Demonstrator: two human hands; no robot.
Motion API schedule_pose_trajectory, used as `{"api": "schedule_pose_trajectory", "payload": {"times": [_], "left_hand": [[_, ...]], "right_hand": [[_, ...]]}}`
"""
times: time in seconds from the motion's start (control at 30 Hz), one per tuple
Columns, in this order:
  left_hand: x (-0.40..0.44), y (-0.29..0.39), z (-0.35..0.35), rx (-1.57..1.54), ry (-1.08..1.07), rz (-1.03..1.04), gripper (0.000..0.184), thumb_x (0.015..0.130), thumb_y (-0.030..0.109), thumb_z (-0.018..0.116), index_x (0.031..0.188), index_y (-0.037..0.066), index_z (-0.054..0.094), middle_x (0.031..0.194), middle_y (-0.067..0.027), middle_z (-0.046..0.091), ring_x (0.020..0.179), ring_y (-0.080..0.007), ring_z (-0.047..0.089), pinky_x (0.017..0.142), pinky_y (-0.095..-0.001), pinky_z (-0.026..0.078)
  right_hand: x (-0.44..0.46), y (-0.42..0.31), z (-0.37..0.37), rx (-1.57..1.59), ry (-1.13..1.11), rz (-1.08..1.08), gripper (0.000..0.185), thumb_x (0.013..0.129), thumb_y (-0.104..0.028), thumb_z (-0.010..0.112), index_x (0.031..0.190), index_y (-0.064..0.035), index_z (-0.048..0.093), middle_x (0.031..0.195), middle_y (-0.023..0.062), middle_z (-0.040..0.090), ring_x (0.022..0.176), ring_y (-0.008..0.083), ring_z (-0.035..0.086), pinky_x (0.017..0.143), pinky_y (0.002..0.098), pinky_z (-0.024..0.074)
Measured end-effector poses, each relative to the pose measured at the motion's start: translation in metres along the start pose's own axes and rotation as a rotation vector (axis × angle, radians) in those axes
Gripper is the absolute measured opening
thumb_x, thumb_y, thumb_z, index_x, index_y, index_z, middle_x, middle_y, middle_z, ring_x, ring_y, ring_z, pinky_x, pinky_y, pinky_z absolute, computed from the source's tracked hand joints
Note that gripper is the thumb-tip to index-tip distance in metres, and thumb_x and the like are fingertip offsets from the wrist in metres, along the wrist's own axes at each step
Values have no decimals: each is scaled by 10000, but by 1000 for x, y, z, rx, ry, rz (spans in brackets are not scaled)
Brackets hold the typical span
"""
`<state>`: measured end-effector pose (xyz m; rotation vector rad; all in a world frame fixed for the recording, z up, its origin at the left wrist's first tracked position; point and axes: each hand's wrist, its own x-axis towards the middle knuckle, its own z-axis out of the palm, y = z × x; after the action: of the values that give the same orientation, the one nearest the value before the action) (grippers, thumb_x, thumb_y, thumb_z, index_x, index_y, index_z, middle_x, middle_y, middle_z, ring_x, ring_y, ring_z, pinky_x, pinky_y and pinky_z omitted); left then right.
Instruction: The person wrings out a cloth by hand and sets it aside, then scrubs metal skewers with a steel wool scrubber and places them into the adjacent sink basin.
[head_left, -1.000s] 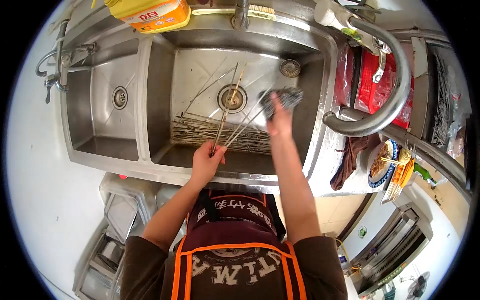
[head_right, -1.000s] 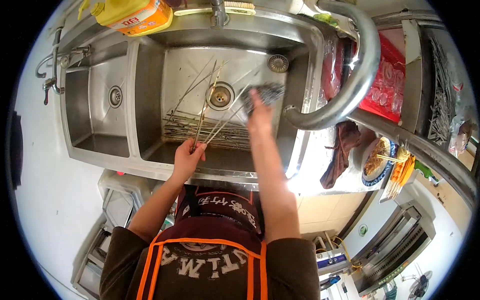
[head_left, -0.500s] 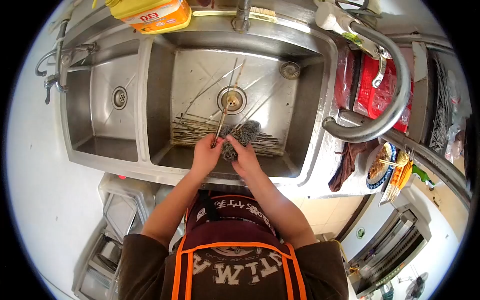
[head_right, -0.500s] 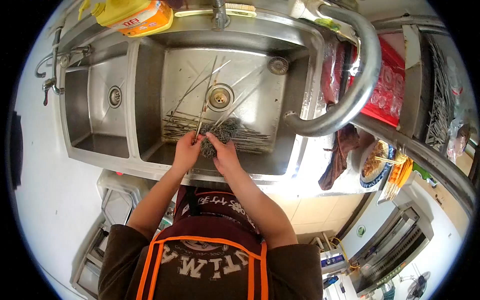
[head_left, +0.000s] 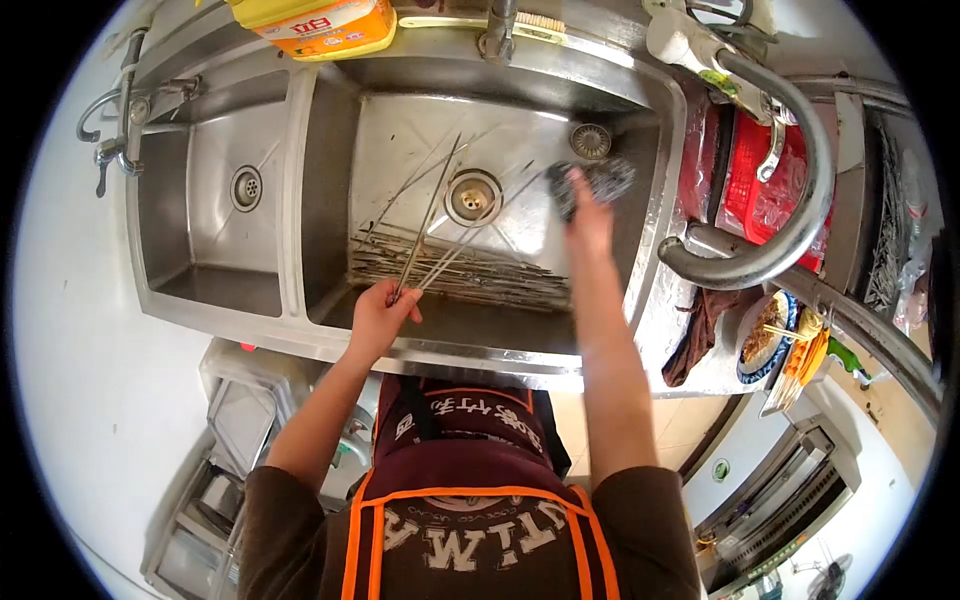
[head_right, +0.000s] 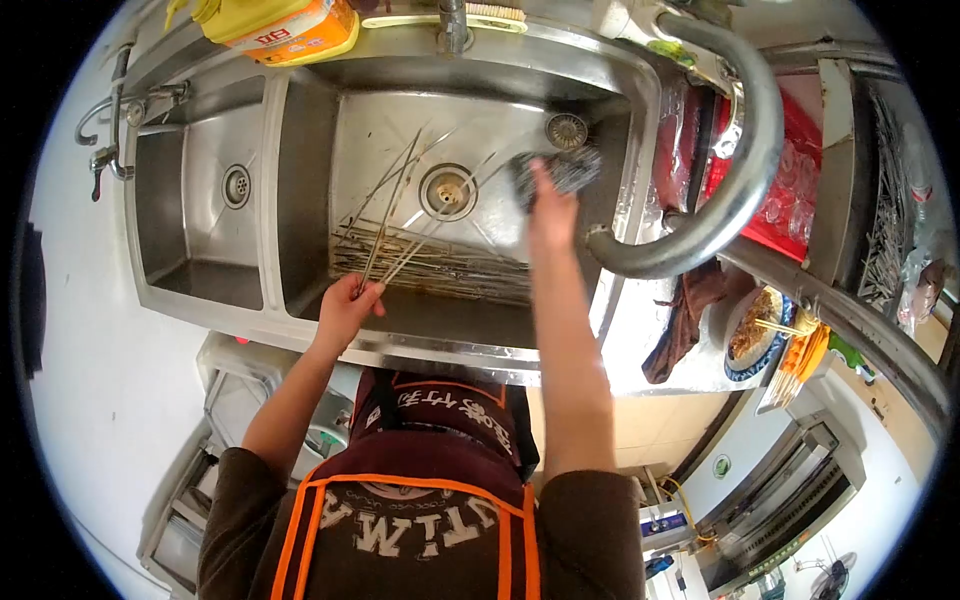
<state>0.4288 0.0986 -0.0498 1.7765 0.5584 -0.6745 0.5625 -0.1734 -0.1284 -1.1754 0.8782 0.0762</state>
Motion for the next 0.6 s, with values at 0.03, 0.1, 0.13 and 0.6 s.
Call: {"api": "schedule_pose_trajectory", "payload": {"times": [0.03, 0.1, 0.13, 0.6], "left_hand": [[7, -3, 4, -95, 3, 9, 165, 821, 161, 588, 732, 28, 549, 572, -10, 575, 518, -43, 442, 479, -207, 336], [19, -2, 13, -113, 13, 22, 156, 822, 159, 586, 742, 28, 555, 577, -13, 581, 520, -44, 447, 480, -207, 338], [21, 0, 18, -125, 21, 24, 149, 823, 156, 584, 753, 27, 561, 581, -15, 587, 521, -45, 451, 482, -207, 340], [47, -27, -21, 61, 41, 38, 169, 811, 169, 603, 768, 16, 544, 619, -38, 620, 508, -70, 508, 498, -226, 389]], "right_hand": [[-17, 24, 3, 129, 40, 181, 382, 763, -217, 676, 1059, -30, 523, 1001, 80, 597, 927, 203, 574, 820, 340, 474], [-75, 51, 19, 407, -93, 424, 433, 766, -283, 669, 1108, -69, 511, 1054, 44, 586, 974, 199, 550, 908, 353, 406], [-98, 70, 24, 497, -217, 556, 425, 777, -273, 658, 1126, -89, 500, 1068, 48, 580, 979, 212, 543, 902, 363, 408], [23, -7, -6, 214, 97, -177, 372, 773, -95, 656, 1083, 37, 497, 1040, 88, 567, 886, 188, 552, 784, 294, 451]]}}
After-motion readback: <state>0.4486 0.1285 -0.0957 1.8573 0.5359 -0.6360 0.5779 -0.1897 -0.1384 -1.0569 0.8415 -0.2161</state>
